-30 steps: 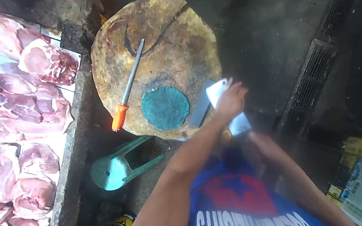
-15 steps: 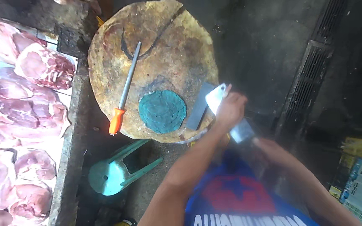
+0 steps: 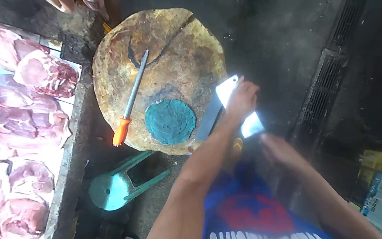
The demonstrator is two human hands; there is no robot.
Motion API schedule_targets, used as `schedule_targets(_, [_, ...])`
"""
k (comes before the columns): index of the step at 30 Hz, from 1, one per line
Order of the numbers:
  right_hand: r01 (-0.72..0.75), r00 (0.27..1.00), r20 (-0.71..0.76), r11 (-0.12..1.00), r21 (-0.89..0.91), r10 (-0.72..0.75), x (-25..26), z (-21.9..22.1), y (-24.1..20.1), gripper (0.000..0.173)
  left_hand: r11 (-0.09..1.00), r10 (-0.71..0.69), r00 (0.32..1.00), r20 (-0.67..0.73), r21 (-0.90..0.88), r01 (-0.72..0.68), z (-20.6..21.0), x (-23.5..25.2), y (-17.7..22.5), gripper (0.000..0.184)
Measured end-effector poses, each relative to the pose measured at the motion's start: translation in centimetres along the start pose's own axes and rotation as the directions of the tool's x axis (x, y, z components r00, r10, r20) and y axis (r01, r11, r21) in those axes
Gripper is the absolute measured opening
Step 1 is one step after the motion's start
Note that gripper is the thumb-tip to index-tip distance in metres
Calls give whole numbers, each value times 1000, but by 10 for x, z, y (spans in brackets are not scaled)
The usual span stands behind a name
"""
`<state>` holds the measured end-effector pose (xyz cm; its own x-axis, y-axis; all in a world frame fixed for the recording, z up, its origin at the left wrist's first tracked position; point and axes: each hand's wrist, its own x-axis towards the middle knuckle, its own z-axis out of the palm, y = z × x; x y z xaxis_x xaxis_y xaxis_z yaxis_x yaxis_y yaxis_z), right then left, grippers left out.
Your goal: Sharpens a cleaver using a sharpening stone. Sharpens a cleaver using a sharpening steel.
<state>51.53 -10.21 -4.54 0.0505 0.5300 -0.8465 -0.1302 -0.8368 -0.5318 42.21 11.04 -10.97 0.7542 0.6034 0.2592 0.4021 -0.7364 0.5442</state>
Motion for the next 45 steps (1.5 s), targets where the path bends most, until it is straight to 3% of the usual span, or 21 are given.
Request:
schedule_targets(3, [24,995,99,997,-67,-17,9,-10,17,51,1000,-4,1000,-12,3,4,-5,-10,0,25])
schedule_targets(5, [10,979,202,987,-158,23,0,-26,35,50,994,-107,994,20,14,107,-7,-49,25,26])
schedule_targets(7, [-1,967,250,975,-223,58,5,-25,27,51,980,-190,982,-9,63,190,-7,-72,25,30])
schedule_targets(9, [62,979,205,952,-299,1,28,-13,-14,55,980,-178,980,-90,77,185,-14,-49,-14,33])
schedule_targets(11, [127,987,134,934,-334,-86,67,-2,-69,58,987,-139,973,-187,58,152,-29,6,-70,36])
schedule_targets(14, [173,984,81,952,-253,-158,110,7,-112,65,982,-171,968,-185,43,181,-50,68,-121,43])
schedule_targets(16, [161,985,96,961,-227,-142,99,6,-94,65,985,-171,970,-173,8,175,-52,60,-107,45])
schedule_targets(20, [34,975,220,959,-280,30,27,-13,-7,56,964,-266,961,-71,-27,264,-30,-43,-7,51])
schedule_targets(22, [7,973,226,964,-264,55,16,-10,3,52,964,-265,960,-94,-25,264,-20,-67,4,42])
schedule_targets(24, [53,986,169,952,-303,-1,36,1,-36,55,978,-209,969,-131,-30,206,-27,-43,-32,40])
schedule_targets(27, [132,991,63,944,-301,-119,96,16,-108,62,983,-183,962,-205,-39,178,-54,44,-109,45])
schedule_targets(29, [166,986,35,956,-241,-163,114,21,-122,64,977,-212,956,-201,-52,206,-63,74,-128,48])
schedule_targets(31, [171,985,75,959,-224,-158,96,19,-94,63,977,-203,960,-191,-98,187,-61,58,-106,50])
schedule_targets(34, [45,986,169,965,-257,-1,38,10,-16,59,966,-250,967,-48,-81,246,-45,-32,-25,53])
schedule_targets(36, [-17,981,181,964,-265,67,18,10,2,56,972,-233,967,-100,-68,227,-27,-65,-7,41])
schedule_targets(38, [28,990,138,958,-286,13,30,18,-27,58,981,-187,974,-130,-70,179,-30,-50,-33,36])
schedule_targets(42, [139,990,10,957,-256,-141,102,30,-117,62,978,-204,955,-215,-79,192,-61,58,-119,42])
schedule_targets(45, [159,987,32,964,-212,-156,96,27,-98,63,975,-211,946,-246,-119,186,-62,59,-109,45])
